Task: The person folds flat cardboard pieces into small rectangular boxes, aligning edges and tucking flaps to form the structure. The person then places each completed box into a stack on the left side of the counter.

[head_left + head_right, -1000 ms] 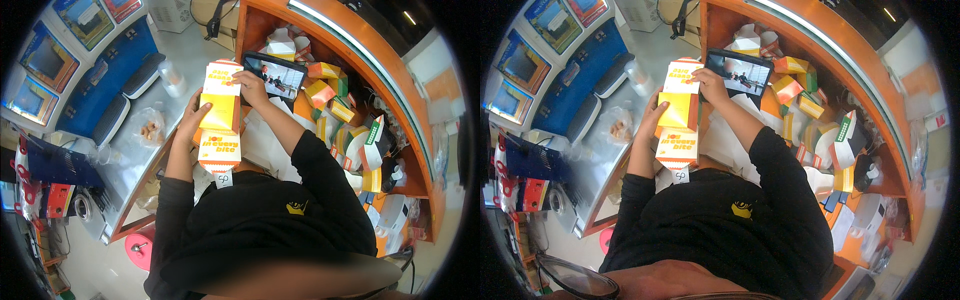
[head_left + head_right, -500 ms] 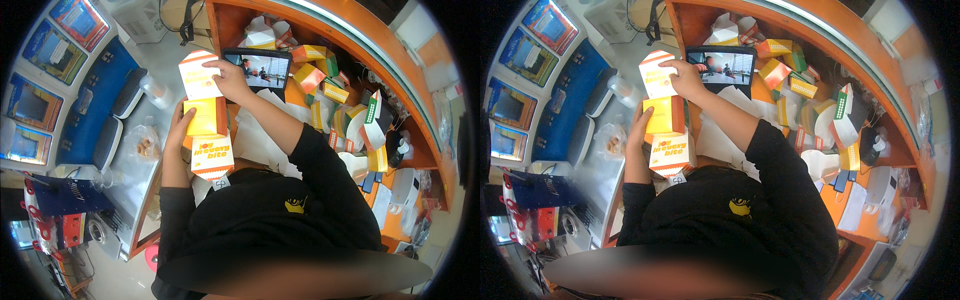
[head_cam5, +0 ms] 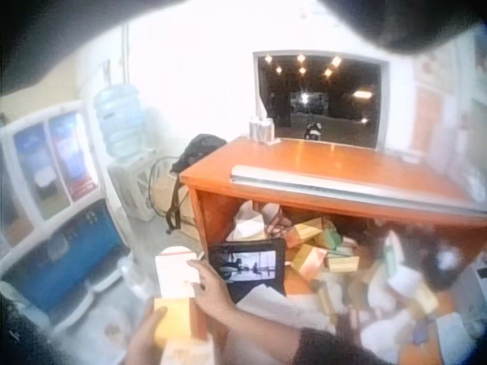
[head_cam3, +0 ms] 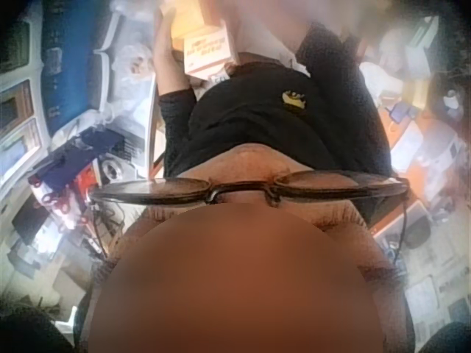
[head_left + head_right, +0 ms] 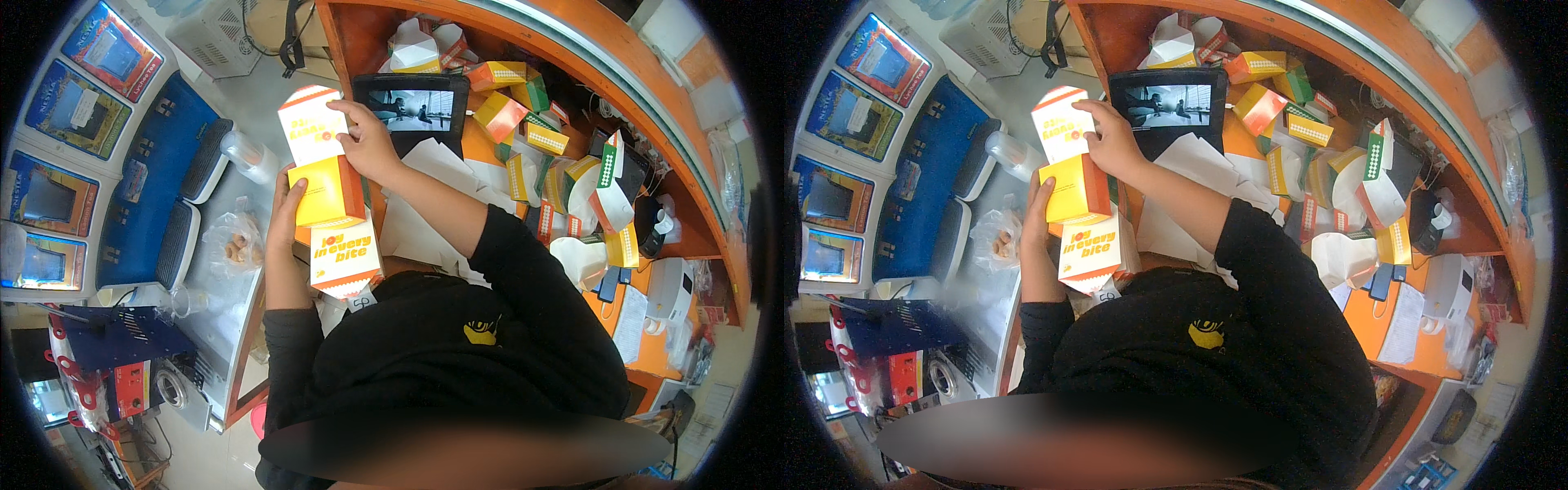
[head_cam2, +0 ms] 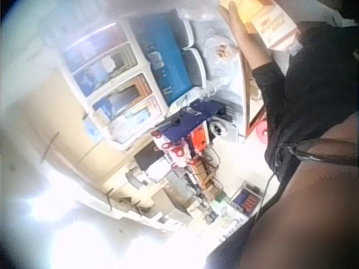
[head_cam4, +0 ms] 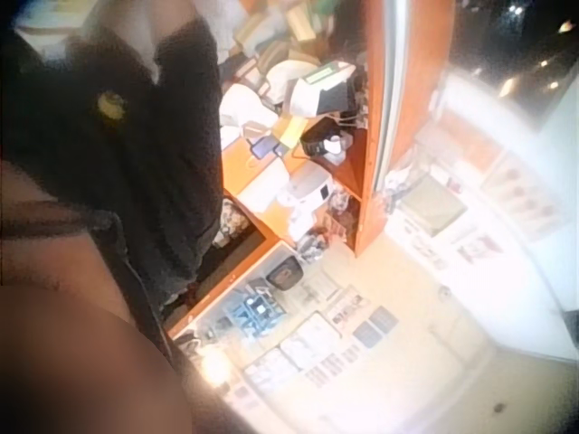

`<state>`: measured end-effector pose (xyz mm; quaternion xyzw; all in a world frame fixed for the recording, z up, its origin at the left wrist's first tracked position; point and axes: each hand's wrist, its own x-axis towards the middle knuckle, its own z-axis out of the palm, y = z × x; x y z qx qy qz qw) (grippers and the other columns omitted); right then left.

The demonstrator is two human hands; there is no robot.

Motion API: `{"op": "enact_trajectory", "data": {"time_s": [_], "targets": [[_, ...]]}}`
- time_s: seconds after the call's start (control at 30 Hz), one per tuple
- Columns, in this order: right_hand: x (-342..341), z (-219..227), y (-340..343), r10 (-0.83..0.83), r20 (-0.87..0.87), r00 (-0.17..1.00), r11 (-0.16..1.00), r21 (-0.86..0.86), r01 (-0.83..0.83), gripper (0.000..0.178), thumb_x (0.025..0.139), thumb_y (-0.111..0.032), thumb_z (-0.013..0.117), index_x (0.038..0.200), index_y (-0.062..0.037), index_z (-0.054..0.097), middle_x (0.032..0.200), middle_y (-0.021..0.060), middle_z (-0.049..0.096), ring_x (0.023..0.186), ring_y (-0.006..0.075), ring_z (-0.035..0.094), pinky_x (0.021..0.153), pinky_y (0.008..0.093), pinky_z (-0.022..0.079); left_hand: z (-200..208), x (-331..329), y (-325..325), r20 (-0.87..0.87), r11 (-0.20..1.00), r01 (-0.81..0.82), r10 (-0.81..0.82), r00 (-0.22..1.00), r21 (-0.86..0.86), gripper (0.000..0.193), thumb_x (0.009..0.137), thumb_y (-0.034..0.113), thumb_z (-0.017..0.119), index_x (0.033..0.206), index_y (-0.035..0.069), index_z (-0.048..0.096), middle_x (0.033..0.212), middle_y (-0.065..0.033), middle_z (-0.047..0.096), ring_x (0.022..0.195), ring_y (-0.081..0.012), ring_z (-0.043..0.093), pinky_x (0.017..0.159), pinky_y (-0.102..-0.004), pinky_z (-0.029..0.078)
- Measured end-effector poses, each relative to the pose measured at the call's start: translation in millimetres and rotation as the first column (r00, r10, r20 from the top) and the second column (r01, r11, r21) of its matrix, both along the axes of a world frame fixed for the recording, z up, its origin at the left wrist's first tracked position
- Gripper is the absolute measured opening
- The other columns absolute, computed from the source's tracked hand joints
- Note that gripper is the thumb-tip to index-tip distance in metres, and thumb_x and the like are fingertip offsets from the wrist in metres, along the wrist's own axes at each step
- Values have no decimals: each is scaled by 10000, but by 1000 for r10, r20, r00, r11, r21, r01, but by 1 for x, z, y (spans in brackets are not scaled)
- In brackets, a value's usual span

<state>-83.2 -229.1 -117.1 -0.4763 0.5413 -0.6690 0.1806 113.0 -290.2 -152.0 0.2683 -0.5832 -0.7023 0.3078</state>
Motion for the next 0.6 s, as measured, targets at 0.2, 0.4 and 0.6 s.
{"op": "enact_trajectory", "data": {"time_s": [0.2,0.4,0.6], "targets": [[2,65,23,232,249,940,973,-55,-225,479,881,157,541,1328,-15,538,1330,101,593,1034,159,674,864,237,551,-16,0,-5,-194,942,51,15,981,332,521,1011,359,490,1378,-10,458,1269,-203,593,1148,-261,605,959,-361,497],[-20,36,-3,-8,-13,1000,971,237,11,423,860,111,600,1250,-52,632,1182,140,671,886,165,697,784,285,562,-36,-12,-1,4,984,-36,37,999,-173,576,1038,422,407,1394,-29,443,1318,-205,565,1229,-245,553,1008,-355,461],[-33,-25,-24,-26,-45,999,950,311,38,444,827,139,610,1226,-52,653,1169,154,690,848,197,712,777,291,559,-35,-9,0,-171,982,-191,187,968,-8,625,1057,445,346,1449,-37,416,1381,-221,533,1265,-267,537,1077,-388,404]]}}
